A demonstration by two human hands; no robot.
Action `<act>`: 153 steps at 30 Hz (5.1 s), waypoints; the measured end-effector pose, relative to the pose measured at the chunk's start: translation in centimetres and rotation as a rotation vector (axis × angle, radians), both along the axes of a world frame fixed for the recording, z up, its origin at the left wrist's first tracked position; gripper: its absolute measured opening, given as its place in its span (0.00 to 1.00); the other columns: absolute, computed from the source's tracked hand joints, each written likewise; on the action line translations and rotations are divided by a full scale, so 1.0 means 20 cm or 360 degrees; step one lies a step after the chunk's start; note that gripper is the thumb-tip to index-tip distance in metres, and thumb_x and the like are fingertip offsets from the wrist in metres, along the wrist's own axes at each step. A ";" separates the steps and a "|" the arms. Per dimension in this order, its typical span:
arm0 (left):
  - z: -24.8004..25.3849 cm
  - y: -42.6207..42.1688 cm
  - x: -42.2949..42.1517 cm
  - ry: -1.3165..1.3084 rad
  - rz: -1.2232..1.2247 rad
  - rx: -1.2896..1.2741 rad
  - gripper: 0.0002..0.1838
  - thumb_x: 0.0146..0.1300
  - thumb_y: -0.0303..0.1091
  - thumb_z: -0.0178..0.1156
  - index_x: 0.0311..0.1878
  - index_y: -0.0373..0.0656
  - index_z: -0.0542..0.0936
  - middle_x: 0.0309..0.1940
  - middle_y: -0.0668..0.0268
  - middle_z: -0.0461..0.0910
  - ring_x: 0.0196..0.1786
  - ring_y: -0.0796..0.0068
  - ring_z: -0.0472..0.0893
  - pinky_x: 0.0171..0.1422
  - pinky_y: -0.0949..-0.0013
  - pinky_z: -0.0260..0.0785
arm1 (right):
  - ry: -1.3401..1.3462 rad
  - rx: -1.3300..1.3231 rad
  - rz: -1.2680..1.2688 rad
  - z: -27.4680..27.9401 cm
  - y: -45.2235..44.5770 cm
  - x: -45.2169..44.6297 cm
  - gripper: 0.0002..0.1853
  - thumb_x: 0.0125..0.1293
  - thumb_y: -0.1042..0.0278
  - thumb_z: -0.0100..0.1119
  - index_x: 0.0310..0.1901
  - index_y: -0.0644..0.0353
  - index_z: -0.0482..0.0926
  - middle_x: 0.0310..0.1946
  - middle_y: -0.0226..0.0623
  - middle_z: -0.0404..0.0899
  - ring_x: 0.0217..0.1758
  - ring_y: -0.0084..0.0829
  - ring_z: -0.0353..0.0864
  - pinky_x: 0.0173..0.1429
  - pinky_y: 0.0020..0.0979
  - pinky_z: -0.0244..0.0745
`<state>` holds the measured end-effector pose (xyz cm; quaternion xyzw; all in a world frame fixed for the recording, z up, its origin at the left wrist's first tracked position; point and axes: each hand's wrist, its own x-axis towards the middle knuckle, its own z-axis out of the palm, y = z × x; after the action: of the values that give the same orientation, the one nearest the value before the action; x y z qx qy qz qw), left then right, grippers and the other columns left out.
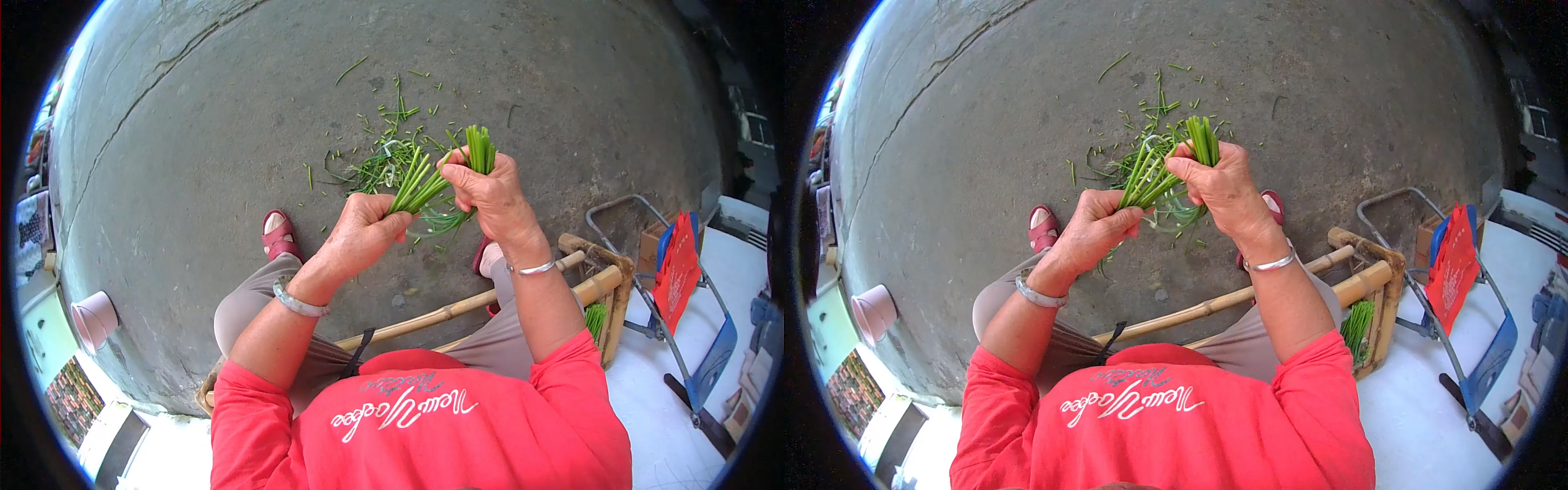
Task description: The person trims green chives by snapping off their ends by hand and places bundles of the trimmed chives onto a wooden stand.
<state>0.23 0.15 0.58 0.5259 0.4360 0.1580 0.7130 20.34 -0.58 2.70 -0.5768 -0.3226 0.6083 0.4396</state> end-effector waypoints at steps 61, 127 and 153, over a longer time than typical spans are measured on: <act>-0.01 0.05 -0.03 -0.0533 0.0730 -0.0498 0.07 0.65 0.29 0.55 0.42 0.36 0.77 0.23 0.72 0.73 0.19 0.88 0.62 0.20 0.82 0.51 | 0.0063 0.0007 -0.0417 -0.09 -0.03 -0.05 0.04 0.55 0.74 0.55 0.25 0.58 0.76 0.18 0.19 0.68 0.16 0.14 0.62 0.20 0.22 0.58; 0.01 -0.01 0.02 -0.0355 0.0308 -0.0304 0.10 0.65 0.31 0.55 0.46 0.38 0.78 0.28 0.70 0.80 0.25 0.87 0.72 0.27 0.83 0.64 | 0.0629 -0.0096 -0.0429 -0.05 -0.04 -0.11 0.06 0.61 0.69 0.58 0.33 0.62 0.77 0.22 0.30 0.72 0.21 0.20 0.66 0.25 0.26 0.64; 0.00 -0.01 0.01 -0.0444 0.0358 -0.0444 0.11 0.68 0.34 0.52 0.45 0.38 0.78 0.31 0.67 0.81 0.30 0.81 0.78 0.34 0.77 0.71 | 0.0862 -0.0288 -0.0384 -0.06 -0.04 -0.07 0.07 0.62 0.67 0.52 0.37 0.61 0.75 0.23 0.31 0.73 0.21 0.22 0.67 0.29 0.29 0.66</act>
<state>0.51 -0.02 0.59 0.3432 0.4068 0.2458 0.8101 18.87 -1.44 1.57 -0.4645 -0.0674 0.7097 0.5254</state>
